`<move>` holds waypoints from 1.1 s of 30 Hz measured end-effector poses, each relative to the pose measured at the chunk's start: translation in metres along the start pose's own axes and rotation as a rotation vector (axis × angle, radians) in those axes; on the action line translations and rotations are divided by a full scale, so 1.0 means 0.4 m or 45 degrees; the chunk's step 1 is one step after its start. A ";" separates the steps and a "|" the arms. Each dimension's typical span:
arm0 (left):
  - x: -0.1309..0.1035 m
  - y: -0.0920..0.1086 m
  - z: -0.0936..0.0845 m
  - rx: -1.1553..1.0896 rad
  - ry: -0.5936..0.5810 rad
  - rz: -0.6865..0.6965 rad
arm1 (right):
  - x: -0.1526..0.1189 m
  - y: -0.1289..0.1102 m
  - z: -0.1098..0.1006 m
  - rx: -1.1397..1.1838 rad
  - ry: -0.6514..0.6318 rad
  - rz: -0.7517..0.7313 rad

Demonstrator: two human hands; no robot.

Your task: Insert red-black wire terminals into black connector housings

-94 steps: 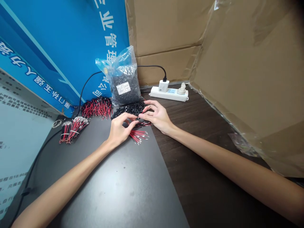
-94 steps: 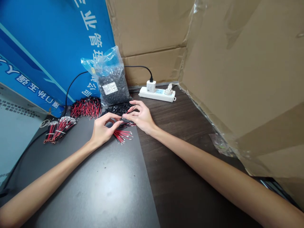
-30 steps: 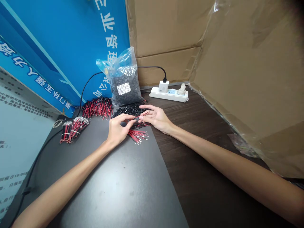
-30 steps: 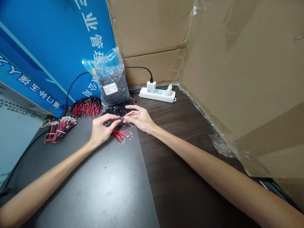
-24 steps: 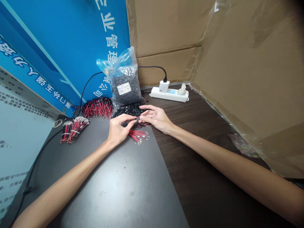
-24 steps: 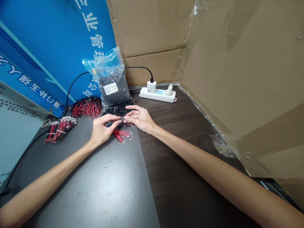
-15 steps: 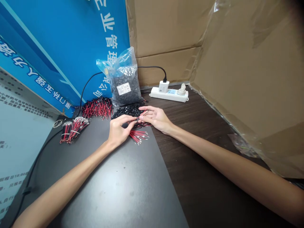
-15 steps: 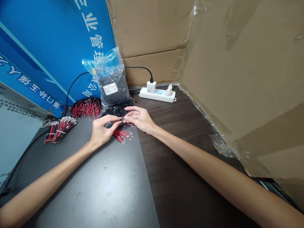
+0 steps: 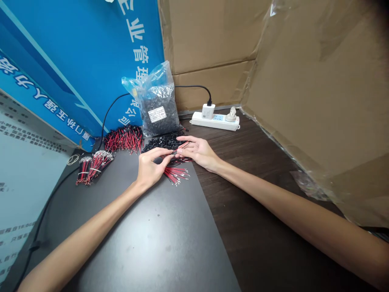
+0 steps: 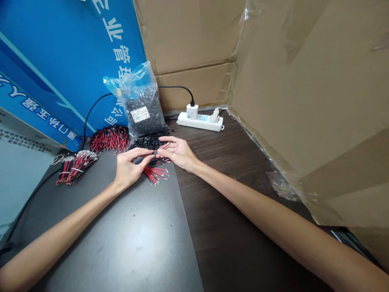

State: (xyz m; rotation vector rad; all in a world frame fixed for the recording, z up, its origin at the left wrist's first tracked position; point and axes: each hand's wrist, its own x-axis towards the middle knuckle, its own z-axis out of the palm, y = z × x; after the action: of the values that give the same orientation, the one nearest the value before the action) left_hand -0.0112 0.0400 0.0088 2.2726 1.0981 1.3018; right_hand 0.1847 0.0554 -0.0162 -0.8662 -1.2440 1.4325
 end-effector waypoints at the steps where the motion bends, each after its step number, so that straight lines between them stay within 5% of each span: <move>1: 0.000 0.000 0.000 0.000 -0.004 -0.004 | 0.000 0.000 0.000 -0.006 0.001 0.000; 19: 0.004 0.007 0.002 -0.020 -0.002 -0.062 | 0.002 -0.008 0.005 0.018 0.002 -0.002; 33: 0.003 0.012 0.002 -0.016 0.028 -0.060 | -0.004 -0.027 0.016 0.106 0.209 -0.077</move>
State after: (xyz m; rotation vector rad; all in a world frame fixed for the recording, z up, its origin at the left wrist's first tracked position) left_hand -0.0077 0.0377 0.0119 2.2148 1.1400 1.3148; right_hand 0.1814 0.0517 -0.0044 -0.8642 -1.0717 1.3284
